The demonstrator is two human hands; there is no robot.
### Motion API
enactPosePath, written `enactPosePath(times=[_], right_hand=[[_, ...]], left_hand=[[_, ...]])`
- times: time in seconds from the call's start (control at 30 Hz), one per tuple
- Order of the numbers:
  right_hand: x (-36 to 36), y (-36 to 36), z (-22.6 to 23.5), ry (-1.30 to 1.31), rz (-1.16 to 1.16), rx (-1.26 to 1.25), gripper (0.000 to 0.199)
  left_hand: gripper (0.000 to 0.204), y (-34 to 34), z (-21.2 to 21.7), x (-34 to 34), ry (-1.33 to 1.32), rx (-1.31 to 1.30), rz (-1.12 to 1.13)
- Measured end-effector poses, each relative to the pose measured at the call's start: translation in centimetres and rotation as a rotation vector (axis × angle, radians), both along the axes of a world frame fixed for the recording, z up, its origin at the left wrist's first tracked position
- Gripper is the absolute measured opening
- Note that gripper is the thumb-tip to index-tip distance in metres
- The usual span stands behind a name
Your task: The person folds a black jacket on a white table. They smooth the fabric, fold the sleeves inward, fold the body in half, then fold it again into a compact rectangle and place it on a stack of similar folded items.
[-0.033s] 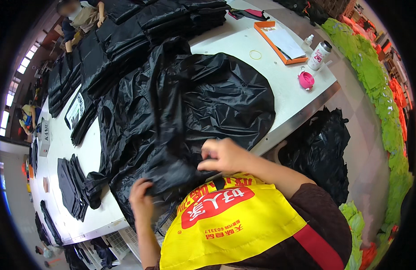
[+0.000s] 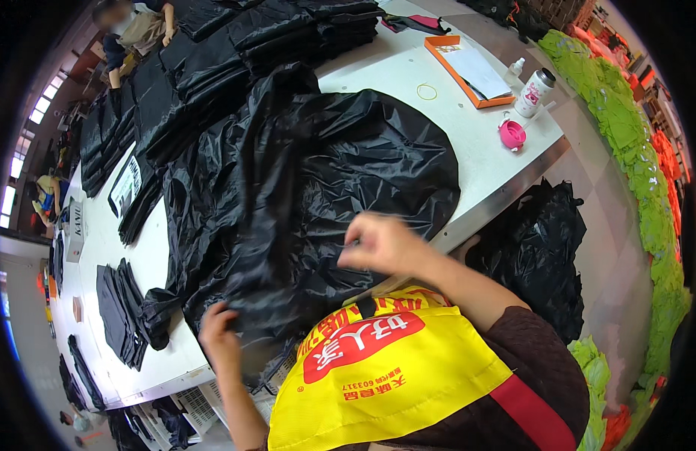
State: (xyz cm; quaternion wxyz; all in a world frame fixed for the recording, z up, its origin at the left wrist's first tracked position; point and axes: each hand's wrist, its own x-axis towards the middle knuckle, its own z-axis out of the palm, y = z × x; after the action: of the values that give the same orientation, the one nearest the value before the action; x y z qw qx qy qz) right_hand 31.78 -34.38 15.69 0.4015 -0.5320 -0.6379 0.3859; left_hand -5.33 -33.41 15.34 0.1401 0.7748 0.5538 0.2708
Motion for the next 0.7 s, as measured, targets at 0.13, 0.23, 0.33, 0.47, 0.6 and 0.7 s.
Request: enactPosePath(times=[0.13,0.23,0.33,0.47,0.6,0.7], right_hand=[[14.1,3.6,-5.1,-0.285,-0.755,0.092,0.038],[23.9,4.3,-11.2,-0.688,-0.9,-0.211,0.033],[26.2,4.1,-13.5,-0.879,-0.82,-0.385,0.036],[26.0,8.7,-9.7,-1.16,-0.645,-0.361,0.048],[31.7,17.2,-13.6,-0.817,-0.671,0.052,0.046],[32.1,22.2,-13.8,-0.829,-0.712,-0.165,0.039]], left_hand=[[0.025,3.1,-1.6,-19.4,-0.107,0.144,0.393],[0.024,3.6,-4.4,-31.1,-0.234,-0.261,0.753],[0.049,4.8,-5.7,-26.9,0.328,-0.575,0.717],[0.054,4.0,-5.5,-15.0,0.334,-0.045,0.621],[0.042,4.9,-5.7,0.0,0.195,-0.011,0.422],[0.041,3.8,-5.8,6.6,0.089,-0.119,0.379]])
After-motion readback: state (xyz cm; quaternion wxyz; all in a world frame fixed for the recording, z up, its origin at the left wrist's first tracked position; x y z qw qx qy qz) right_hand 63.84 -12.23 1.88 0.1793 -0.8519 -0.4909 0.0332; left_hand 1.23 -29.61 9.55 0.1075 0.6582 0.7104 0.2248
